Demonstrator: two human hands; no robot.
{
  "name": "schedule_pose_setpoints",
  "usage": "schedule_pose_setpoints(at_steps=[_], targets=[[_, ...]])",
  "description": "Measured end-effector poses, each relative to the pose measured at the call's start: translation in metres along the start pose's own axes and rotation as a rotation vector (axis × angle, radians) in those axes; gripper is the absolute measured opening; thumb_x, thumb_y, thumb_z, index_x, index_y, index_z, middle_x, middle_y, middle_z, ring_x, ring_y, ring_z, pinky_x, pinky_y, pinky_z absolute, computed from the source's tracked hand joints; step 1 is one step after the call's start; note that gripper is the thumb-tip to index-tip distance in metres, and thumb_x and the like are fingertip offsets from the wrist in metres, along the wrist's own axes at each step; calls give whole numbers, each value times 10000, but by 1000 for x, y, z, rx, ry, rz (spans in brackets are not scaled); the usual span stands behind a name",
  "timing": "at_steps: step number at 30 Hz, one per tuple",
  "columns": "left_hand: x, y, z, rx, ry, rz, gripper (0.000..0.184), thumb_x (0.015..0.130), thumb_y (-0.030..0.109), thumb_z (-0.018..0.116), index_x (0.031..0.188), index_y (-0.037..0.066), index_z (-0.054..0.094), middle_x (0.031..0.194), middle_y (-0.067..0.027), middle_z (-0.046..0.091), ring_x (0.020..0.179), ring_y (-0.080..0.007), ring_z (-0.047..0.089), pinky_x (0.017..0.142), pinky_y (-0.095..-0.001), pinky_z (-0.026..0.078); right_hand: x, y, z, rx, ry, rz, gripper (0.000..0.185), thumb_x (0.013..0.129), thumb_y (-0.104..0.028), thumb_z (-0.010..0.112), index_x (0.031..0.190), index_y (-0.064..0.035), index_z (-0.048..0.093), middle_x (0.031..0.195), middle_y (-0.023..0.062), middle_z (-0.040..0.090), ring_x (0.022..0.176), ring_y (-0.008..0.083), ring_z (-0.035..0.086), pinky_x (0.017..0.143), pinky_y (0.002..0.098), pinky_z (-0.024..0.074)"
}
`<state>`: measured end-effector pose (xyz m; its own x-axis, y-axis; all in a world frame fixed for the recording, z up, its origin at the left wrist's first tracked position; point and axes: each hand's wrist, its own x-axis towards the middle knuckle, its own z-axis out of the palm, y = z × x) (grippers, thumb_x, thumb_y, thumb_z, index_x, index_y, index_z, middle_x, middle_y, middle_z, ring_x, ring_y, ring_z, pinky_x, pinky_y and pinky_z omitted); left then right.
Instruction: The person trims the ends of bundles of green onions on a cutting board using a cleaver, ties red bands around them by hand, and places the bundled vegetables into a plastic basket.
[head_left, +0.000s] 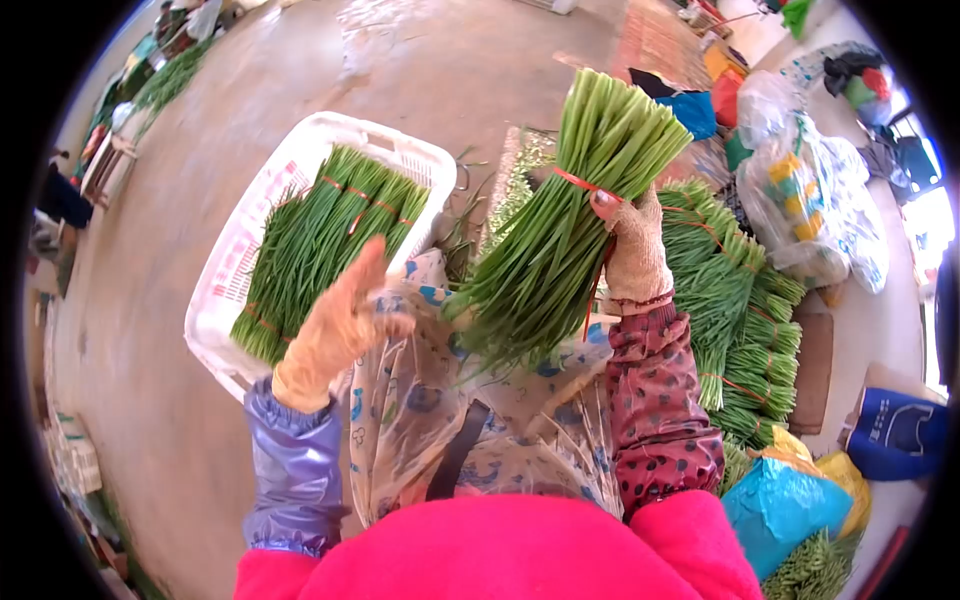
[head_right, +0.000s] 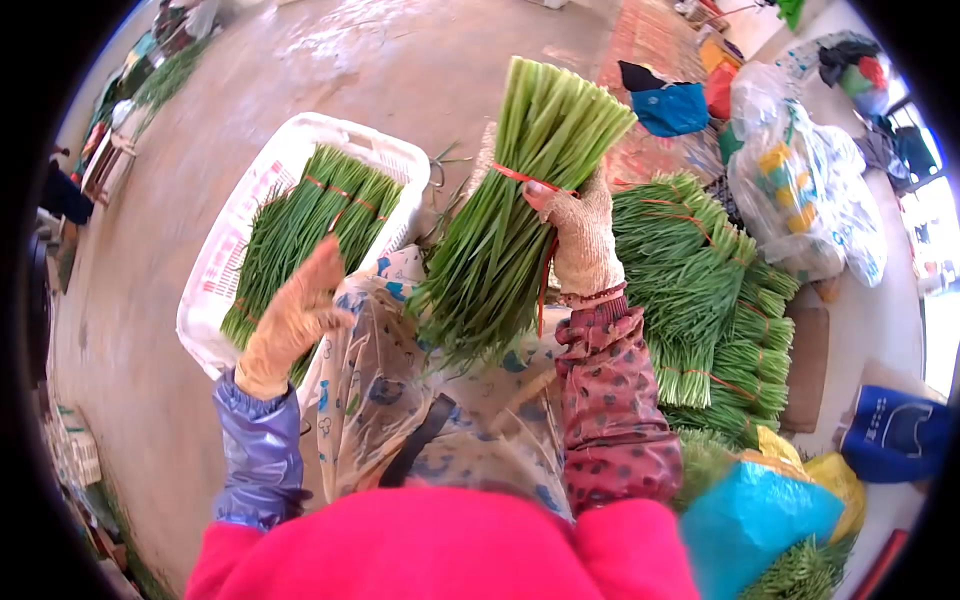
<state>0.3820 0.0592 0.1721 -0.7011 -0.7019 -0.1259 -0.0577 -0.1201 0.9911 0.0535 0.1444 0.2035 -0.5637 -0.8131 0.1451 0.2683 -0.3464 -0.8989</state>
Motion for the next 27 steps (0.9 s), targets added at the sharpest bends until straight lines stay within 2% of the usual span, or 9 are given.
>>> schedule_pose_setpoints(at_steps=[2, 3, 7, 11, 17, 19, 21, 23, 27], targets=[[9, 45, 22, 196, 10, 150, 1327, 616, 622, 853, 1579, 18, 167, 1581, -224, 315, 1455, -331, 337, 1121, -458, 370, -13, -26, 11, 77, -211, 31, 528, 817, -1, 668, 1315, -11, 492, 1104, 115, 669, 945, 213, 684, 857, 354, 567], [28, 53, 39, 203, -35, 282, 1387, 575, 714, 822, 1584, 31, 159, 1587, -227, 300, 1457, -347, 329, 1132, -484, 352, -19, -22, 22, -47, -270, 68, 523, 857, -197, 647, 1317, 30, 545, 1162, 175, 677, 1041, 267, 692, 905, 456, 578], [40, 35, 92, 65, -200, 232, 807, 718, 186, 765, 1427, 18, 420, 1277, -107, 557, 1165, -216, 545, 1009, -378, 443, -62, -43, 54, -517, -350, -32, 754, 721, -157, 746, 1387, 0, 429, 1099, 198, 678, 1007, 318, 690, 867, 434, 566], [55, 6, 106, -55, -336, 388, 602, 877, 260, 713, 1370, 3, 479, 1270, -90, 562, 1144, -193, 545, 1012, -334, 430, -103, -99, 40, -775, -185, -77, 1025, 586, -117, 845, 1457, -30, 312, 1036, 222, 679, 972, 369, 689, 830, 413, 554], [107, 11, 176, -89, -327, 502, 653, 871, 167, 762, 1414, 5, 438, 1200, -58, 615, 1139, -169, 553, 1007, -322, 433, -131, -114, 9, -657, 284, -132, 1304, 555, -184, 863, 1578, -56, 66, 1222, 252, 627, 1120, 397, 635, 942, 395, 521], [83, 21, 209, -10, -316, 472, 787, 841, 116, 801, 1480, 9, 352, 1283, -60, 573, 1164, -163, 533, 985, -310, 455, -133, -96, -1, -646, 390, -258, 1244, 588, -177, 856, 1571, -65, 101, 1261, 226, 621, 1136, 375, 622, 962, 404, 508], [79, 41, 232, -4, -410, 434, 1096, 714, 90, 888, 1577, 49, 213, 1515, -102, 398, 1364, -213, 401, 1102, -352, 375, -133, -133, -4, -602, 479, -831, 949, 690, -190, 835, 1480, -134, 313, 1225, 179, 653, 1156, 309, 593, 975, 433, 491], [58, 76, 264, 323, -424, 968, 1131, 708, 101, 881, 1591, 48, 177, 1593, -119, 317, 1435, -261, 335, 1178, -383, 265, -168, -204, -21, -763, 553, -713, 951, 712, -212, 836, 1478, -71, 290, 1205, 192, 659, 1154, 301, 617, 998, 427, 500], [81, 41, 242, 395, -462, 922, 1064, 770, 333, 837, 1572, 7, 218, 1610, -182, 284, 1471, -317, 293, 1201, -398, 224, -239, -339, -46, -1158, 780, -703, 1001, 681, -250, 865, 1477, -41, 296, 1263, 204, 616, 1175, 302, 615, 1023, 400, 495]])
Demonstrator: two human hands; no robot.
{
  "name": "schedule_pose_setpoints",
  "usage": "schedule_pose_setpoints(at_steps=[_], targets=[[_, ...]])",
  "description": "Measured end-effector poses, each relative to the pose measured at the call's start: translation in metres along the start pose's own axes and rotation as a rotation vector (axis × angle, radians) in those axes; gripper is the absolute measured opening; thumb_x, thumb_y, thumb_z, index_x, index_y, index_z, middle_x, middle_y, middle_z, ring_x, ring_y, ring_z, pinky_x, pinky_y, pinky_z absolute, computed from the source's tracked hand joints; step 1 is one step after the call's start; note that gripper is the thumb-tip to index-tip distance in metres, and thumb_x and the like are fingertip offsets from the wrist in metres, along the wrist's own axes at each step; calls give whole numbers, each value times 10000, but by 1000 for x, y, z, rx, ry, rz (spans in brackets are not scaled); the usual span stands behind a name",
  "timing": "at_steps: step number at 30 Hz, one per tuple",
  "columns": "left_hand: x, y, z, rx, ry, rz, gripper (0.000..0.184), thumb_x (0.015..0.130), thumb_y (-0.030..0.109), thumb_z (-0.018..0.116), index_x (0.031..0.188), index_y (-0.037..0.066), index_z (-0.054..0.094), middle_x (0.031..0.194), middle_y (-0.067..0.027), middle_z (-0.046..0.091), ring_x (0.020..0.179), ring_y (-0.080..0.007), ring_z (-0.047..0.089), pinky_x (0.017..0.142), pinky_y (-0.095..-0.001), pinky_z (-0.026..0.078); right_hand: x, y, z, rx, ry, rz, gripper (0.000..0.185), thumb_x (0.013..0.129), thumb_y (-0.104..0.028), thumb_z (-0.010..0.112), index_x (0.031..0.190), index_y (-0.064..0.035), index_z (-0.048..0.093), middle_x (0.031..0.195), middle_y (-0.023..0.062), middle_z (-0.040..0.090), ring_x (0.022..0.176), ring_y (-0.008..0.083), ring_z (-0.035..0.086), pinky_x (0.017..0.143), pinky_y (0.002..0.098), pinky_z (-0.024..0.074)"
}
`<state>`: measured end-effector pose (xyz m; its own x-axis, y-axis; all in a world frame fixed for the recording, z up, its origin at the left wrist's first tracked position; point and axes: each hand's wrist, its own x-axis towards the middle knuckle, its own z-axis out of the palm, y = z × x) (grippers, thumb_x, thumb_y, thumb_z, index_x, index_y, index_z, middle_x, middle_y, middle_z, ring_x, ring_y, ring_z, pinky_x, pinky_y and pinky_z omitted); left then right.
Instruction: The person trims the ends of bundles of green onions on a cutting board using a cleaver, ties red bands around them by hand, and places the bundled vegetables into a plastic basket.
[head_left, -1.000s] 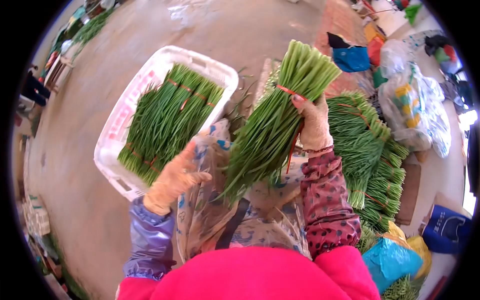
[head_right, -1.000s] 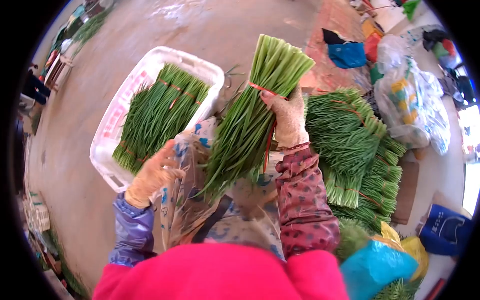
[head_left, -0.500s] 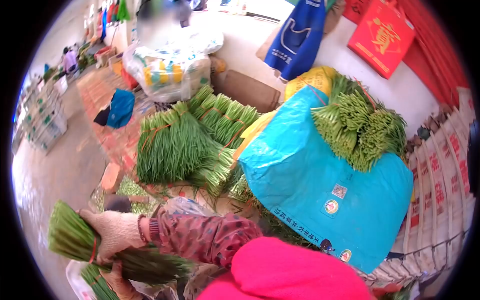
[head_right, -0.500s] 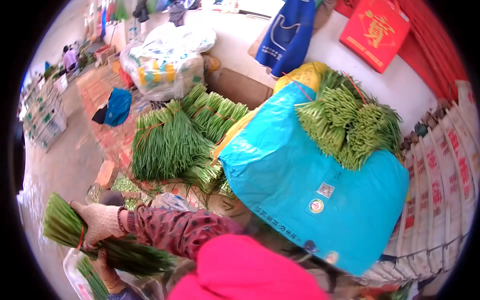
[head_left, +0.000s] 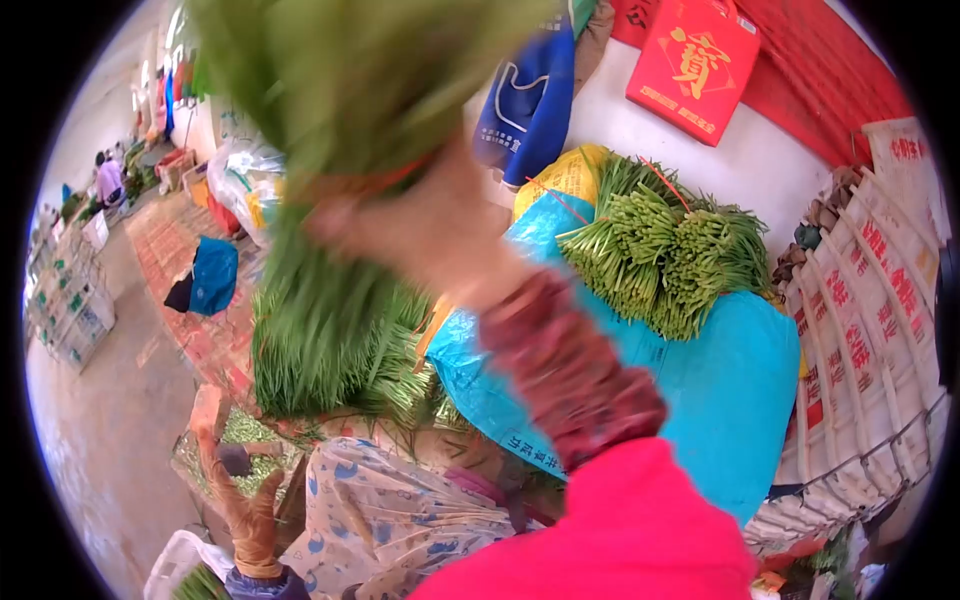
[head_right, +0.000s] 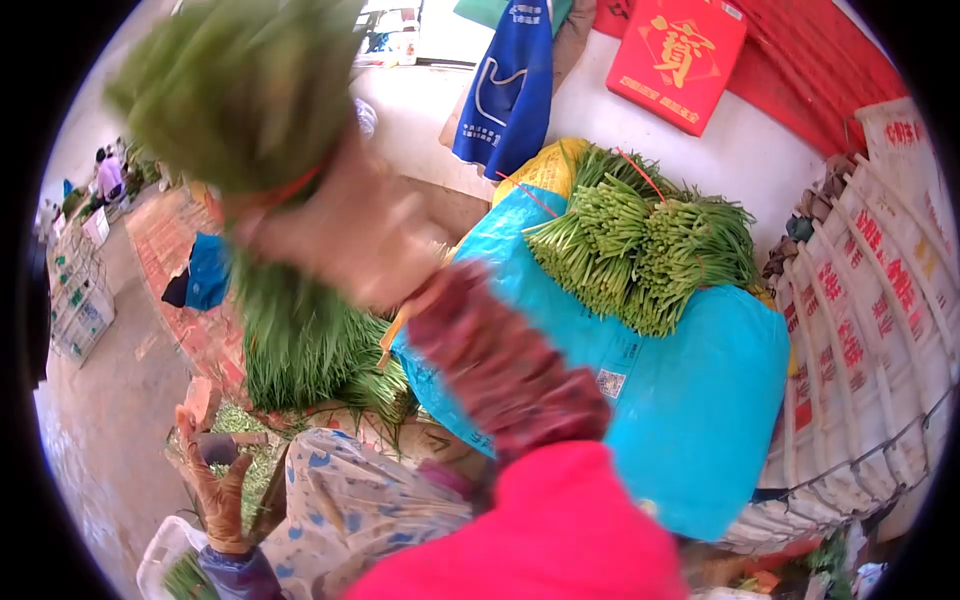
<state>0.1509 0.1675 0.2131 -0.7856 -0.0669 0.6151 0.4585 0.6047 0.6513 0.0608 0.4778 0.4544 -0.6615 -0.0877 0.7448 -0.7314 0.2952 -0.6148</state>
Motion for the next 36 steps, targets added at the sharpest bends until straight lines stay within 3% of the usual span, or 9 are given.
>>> schedule_pose_setpoints(at_steps=[2, 5, 9, 14, 18, 24, 29, 31, 36], targets=[[-23, -40, -4, 74, -90, -118, 1001, 796, 384, 812, 1547, -9, 280, 1575, -194, 342, 1450, -328, 325, 1190, -412, 251, 35, -5, -88, -337, 43, -31, 975, 690, -207, 847, 1486, -55, 304, 1279, 202, 610, 1186, 297, 607, 1025, 392, 489], [-59, -48, -3, -60, -124, -415, 819, 802, 164, 768, 1498, -11, 375, 1522, -204, 409, 1422, -331, 370, 1185, -409, 276, 79, -2, -225, -921, 26, 30, 943, 705, -143, 819, 1499, -75, 315, 1303, 198, 600, 1202, 290, 595, 1028, 380, 479], [-105, -81, 2, 197, -317, -597, 934, 782, 286, 828, 1522, 4, 333, 1558, -254, 335, 1469, -374, 293, 1204, -397, 256, 95, 38, -358, -1517, -192, 213, 913, 724, -58, 782, 1517, -103, 331, 1336, 193, 588, 1224, 280, 580, 1031, 363, 466], [-142, -100, 2, 262, -426, -701, 1020, 749, 398, 849, 1529, 12, 317, 1559, -279, 314, 1453, -400, 310, 1193, -397, 288, 20, 128, -424, -1666, -475, 566, 899, 749, 48, 735, 1540, -138, 350, 1376, 186, 573, 1251, 268, 561, 1036, 343, 450], [-154, -98, 0, 399, -552, -758, 1013, 753, 407, 841, 1519, -8, 324, 1537, -287, 345, 1437, -402, 337, 1175, -399, 323, 21, 173, -430, -1682, -260, 744, 861, 735, 19, 731, 1510, -101, 375, 1355, 200, 575, 1275, 320, 540, 1063, 362, 428], [-202, -123, -8, 500, -690, -761, 926, 759, 319, 834, 1491, -5, 368, 1508, -282, 389, 1376, -419, 414, 1139, -411, 372, 134, 151, -357, -1728, -534, 511, 743, 653, 0, 720, 1357, -4, 485, 1241, 239, 619, 1194, 355, 587, 1001, 373, 474], [-225, -130, -8, 427, -730, -864, 897, 757, 297, 827, 1492, 30, 388, 1490, -242, 437, 1347, -400, 450, 1113, -426, 390, 182, 220, -188, -1611, -777, 187, 587, 594, -52, 750, 1159, 43, 622, 1136, 254, 671, 1085, 347, 662, 909, 390, 544], [-237, -132, -9, 386, -697, -896, 859, 764, 296, 823, 1478, 42, 420, 1438, -229, 502, 1315, -396, 485, 1095, -430, 404, 181, 253, -91, -1665, -955, 293, 520, 640, -128, 722, 1141, -4, 662, 1028, 214, 712, 985, 318, 706, 841, 401, 568], [-222, -122, -9, 281, -631, -1038, 786, 776, 221, 808, 1443, -5, 459, 1315, -230, 596, 1227, -381, 558, 1063, -407, 425, 107, 348, 76, -1191, -1134, 393, 433, 763, -257, 716, 1148, -59, 707, 1117, 192, 713, 1056, 300, 683, 907, 378, 539]])
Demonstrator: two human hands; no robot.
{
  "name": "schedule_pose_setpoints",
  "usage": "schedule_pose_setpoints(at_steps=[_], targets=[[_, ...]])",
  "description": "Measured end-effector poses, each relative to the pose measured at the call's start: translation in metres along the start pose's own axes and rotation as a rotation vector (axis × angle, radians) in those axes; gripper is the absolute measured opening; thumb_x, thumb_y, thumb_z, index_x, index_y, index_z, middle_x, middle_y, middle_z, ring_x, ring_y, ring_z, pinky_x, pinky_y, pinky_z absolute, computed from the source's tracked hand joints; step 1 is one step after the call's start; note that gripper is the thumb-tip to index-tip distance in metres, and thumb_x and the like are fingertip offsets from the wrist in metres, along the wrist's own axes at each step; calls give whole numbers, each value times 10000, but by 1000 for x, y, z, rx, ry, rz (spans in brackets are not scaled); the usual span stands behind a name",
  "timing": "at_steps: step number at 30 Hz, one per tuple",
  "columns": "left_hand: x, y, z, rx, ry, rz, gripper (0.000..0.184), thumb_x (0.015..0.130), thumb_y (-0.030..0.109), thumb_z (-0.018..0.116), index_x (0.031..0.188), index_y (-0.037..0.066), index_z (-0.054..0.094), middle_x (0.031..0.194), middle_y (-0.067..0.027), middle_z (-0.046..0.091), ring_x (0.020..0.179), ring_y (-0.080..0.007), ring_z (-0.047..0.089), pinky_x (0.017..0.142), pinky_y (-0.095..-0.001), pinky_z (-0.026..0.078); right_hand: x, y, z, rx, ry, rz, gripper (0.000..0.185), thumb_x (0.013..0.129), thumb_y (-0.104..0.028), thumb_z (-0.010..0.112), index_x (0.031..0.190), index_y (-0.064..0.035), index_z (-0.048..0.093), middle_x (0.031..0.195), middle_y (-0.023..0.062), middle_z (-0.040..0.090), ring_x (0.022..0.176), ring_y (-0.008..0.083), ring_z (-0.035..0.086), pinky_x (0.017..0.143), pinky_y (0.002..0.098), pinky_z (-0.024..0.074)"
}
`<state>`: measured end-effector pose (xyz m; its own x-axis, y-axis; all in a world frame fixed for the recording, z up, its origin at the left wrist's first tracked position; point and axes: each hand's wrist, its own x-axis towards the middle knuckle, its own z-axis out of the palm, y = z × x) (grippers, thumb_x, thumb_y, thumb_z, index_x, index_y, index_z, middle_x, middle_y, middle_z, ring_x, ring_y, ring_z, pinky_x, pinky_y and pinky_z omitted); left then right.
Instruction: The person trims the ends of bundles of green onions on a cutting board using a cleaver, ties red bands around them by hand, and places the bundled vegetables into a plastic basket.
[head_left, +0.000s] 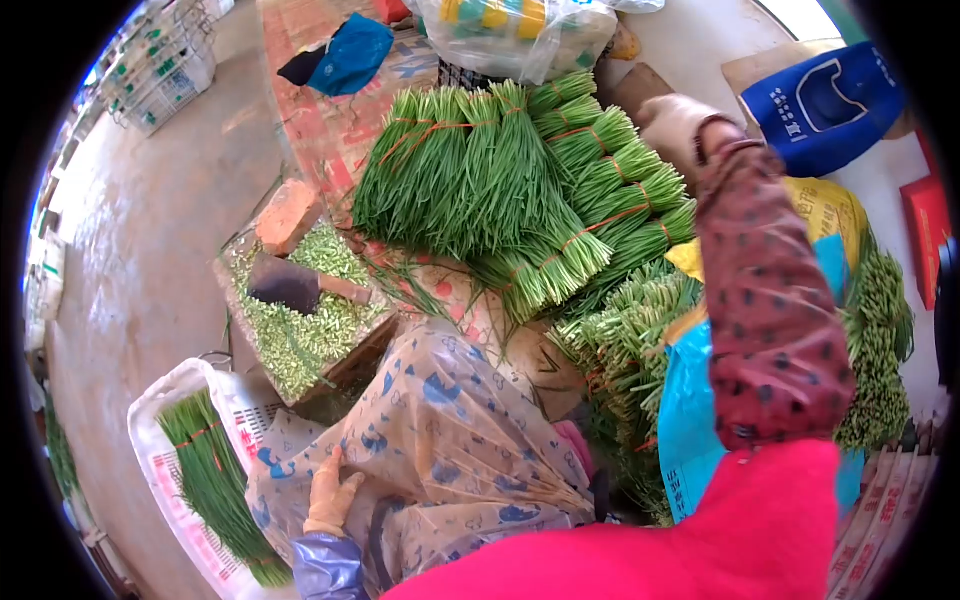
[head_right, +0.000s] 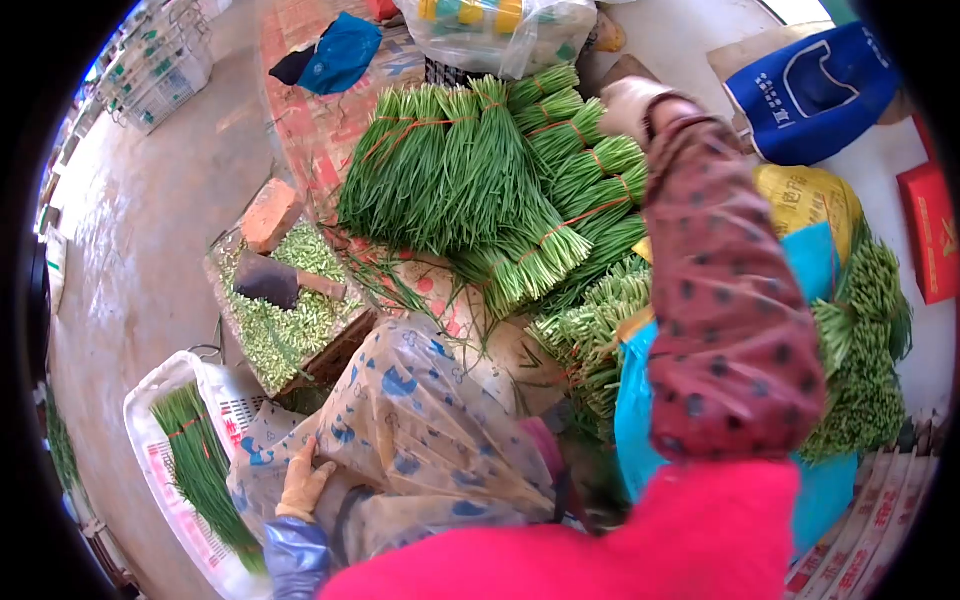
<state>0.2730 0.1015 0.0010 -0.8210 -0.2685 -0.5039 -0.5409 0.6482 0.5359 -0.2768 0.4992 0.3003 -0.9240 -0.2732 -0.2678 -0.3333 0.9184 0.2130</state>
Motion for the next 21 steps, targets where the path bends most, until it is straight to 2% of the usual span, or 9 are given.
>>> schedule_pose_setpoints(at_steps=[3, 6, 10, 11, 12, 16, 18, 20, 21], targets=[[3, 12, 1, -209, 1, -85, 735, 786, 83, 759, 1432, -72, 446, 1267, -228, 620, 1189, -325, 589, 1049, -363, 429, 61, -30, 93, 25, -158, 23, 453, 744, -283, 736, 1131, -49, 710, 1128, 202, 706, 1069, 324, 675, 924, 389, 536], [7, 20, 0, -318, -10, -139, 730, 787, 73, 754, 1434, -69, 446, 1287, -237, 612, 1208, -330, 581, 1059, -363, 422, 89, -38, 199, 61, -284, 178, 518, 730, -325, 760, 1132, -4, 696, 1136, 236, 693, 1106, 352, 659, 960, 394, 527], [8, 10, 8, -312, -6, -164, 718, 787, 48, 742, 1431, -68, 448, 1321, -267, 589, 1256, -363, 553, 1081, -375, 405, 74, -41, 302, 157, -348, 427, 733, 741, -353, 771, 1347, -7, 546, 1247, 226, 652, 1171, 334, 634, 1008, 389, 507], [10, 22, -1, -251, -49, -173, 721, 785, 51, 744, 1434, -59, 450, 1322, -270, 586, 1267, -377, 543, 1085, -388, 402, 71, -45, 316, 160, -392, 471, 836, 733, -356, 787, 1425, -30, 449, 1345, 204, 599, 1230, 319, 600, 1028, 392, 496], [12, 20, 0, -247, -57, -186, 721, 785, 51, 744, 1434, -59, 450, 1322, -270, 586, 1267, -377, 543, 1085, -388, 402, 66, -53, 331, 97, -312, 509, 908, 724, -361, 806, 1466, -50, 384, 1433, 183, 525, 1290, 314, 553, 1059, 409, 470], [15, 18, 3, -288, -2, -270, 725, 781, 76, 755, 1432, -42, 458, 1327, -269, 583, 1272, -387, 540, 1085, -409, 407, 85, -70, 332, 85, -438, 546, 970, 732, -353, 837, 1513, -84, 327, 1530, 138, 412, 1387, 284, 447, 1102, 444, 420], [24, 48, -16, -211, -38, -149, 688, 795, 117, 741, 1408, -46, 475, 1335, -276, 571, 1268, -404, 535, 1088, -413, 411, 87, -68, 370, 20, -166, 447, 1089, 692, -346, 894, 1547, -79, 276, 1503, 145, 451, 1376, 289, 460, 1118, 422, 414], [26, 45, -18, -189, -17, -126, 648, 815, 153, 714, 1386, -51, 487, 1344, -282, 558, 1264, -421, 529, 1094, -414, 411, 85, -92, 336, 365, -127, 422, 1109, 595, -277, 964, 1508, -79, 367, 1455, 162, 505, 1342, 328, 496, 1106, 403, 430], [26, 37, -16, -177, -18, -101, 655, 828, 143, 719, 1407, -39, 472, 1347, -271, 557, 1272, -407, 527, 1090, -408, 413, 94, -76, 359, 354, -58, 333, 1097, 559, -281, 980, 1471, -73, 406, 1425, 166, 534, 1307, 340, 530, 1071, 421, 463]])
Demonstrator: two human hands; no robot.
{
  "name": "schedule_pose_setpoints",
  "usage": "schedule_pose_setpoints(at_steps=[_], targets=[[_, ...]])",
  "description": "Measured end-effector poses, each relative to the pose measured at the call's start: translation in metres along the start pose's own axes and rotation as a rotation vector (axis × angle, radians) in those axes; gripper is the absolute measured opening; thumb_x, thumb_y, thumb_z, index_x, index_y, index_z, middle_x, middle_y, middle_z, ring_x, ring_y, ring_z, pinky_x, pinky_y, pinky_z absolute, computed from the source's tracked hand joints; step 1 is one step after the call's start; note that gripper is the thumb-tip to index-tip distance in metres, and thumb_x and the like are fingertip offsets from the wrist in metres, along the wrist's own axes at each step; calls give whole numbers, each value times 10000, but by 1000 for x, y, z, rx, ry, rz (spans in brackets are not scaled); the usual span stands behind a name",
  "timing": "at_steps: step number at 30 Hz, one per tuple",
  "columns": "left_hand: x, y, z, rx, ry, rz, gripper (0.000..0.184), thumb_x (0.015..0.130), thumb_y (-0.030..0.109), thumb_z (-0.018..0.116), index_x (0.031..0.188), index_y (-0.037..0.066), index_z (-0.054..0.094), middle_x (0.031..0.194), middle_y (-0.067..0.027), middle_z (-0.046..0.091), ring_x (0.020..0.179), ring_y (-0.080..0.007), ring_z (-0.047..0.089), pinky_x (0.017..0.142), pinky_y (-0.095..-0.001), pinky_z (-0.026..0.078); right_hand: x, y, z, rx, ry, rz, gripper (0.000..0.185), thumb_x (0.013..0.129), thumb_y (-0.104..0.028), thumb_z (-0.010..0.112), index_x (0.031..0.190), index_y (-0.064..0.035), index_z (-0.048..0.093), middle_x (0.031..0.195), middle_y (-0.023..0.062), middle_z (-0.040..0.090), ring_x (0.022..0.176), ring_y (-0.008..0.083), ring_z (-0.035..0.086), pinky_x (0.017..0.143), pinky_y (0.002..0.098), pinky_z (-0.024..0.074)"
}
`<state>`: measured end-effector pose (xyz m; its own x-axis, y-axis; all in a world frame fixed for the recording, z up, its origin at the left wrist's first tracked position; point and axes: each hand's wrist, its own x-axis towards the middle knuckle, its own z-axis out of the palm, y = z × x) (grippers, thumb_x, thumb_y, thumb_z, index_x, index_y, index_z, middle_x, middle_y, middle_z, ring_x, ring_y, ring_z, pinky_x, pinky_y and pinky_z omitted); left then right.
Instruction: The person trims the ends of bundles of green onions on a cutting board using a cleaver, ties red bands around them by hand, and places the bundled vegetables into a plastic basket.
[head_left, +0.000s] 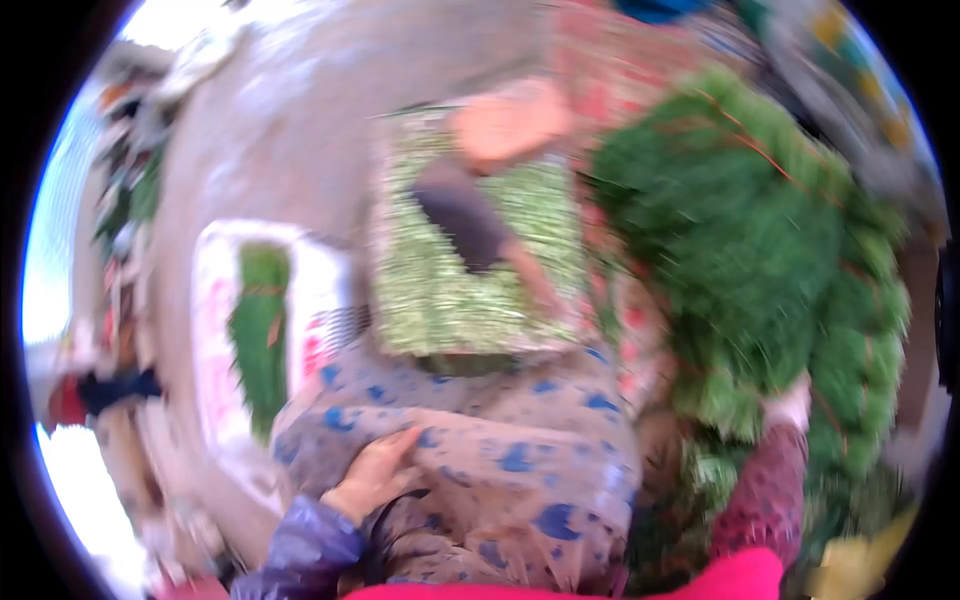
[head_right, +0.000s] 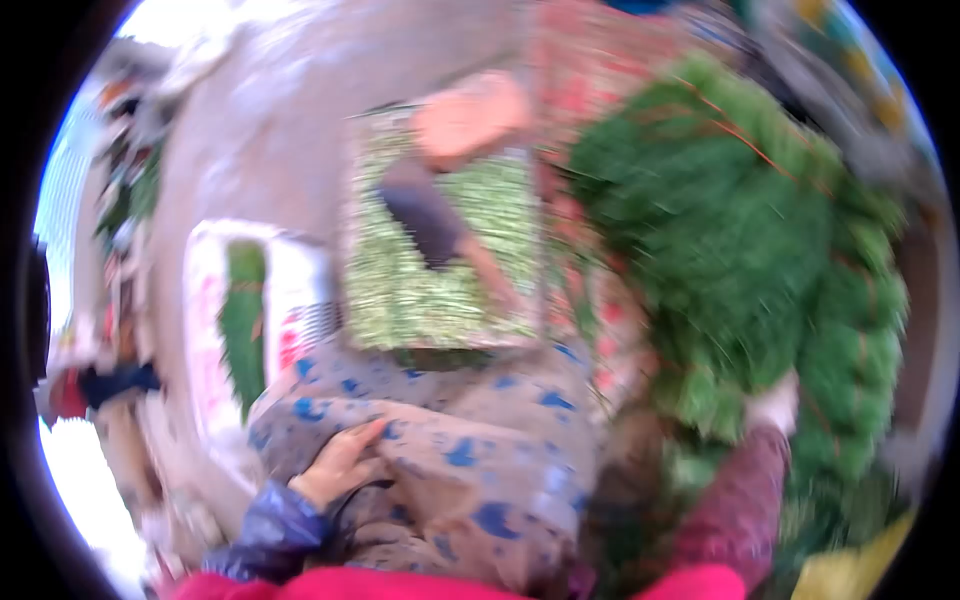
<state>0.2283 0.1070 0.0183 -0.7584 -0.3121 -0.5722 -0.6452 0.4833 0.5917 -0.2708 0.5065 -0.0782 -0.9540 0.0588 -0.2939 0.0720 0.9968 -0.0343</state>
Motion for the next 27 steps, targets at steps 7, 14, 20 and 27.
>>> schedule_pose_setpoints(at_steps=[7, 14, 20, 27], targets=[[0, -20, 12, 48, 28, 69, 655, 843, 209, 705, 1402, -40, 470, 1357, -265, 544, 1256, -408, 521, 1082, -420, 414, 18, 28, -9, -305, 34, 67, 910, 741, -149, 723, 1522, -276, 273, 1295, 208, 576, 1203, 398, 569, 1010, 490, 475], [-11, -30, 22, 97, 87, 67, 652, 854, 295, 685, 1378, -37, 485, 1250, -247, 581, 1142, -400, 576, 983, -434, 470, -4, 4, -110, -773, 55, -14, 693, 765, -242, 756, 1387, -223, 453, 1296, 134, 589, 1196, 329, 592, 1001, 470, 491], [-17, -26, 18, 2, 146, 114, 682, 831, 298, 721, 1375, -30, 472, 1192, -247, 582, 1107, -409, 568, 958, -462, 461, -79, -76, -230, -1067, -8, 6, 633, 811, -414, 728, 1386, -228, 540, 1347, 93, 626, 1309, 283, 550, 1022, 448, 485], [-14, 29, -28, -84, 360, 282, 1147, 649, 421, 868, 1525, -22, 276, 1509, -305, 369, 1419, -458, 338, 1164, -469, 331, -192, -186, -312, -1104, 235, -524, 471, 925, -363, 594, 1374, -252, 505, 1328, 108, 580, 1266, 287, 501, 1076, 458, 375]])
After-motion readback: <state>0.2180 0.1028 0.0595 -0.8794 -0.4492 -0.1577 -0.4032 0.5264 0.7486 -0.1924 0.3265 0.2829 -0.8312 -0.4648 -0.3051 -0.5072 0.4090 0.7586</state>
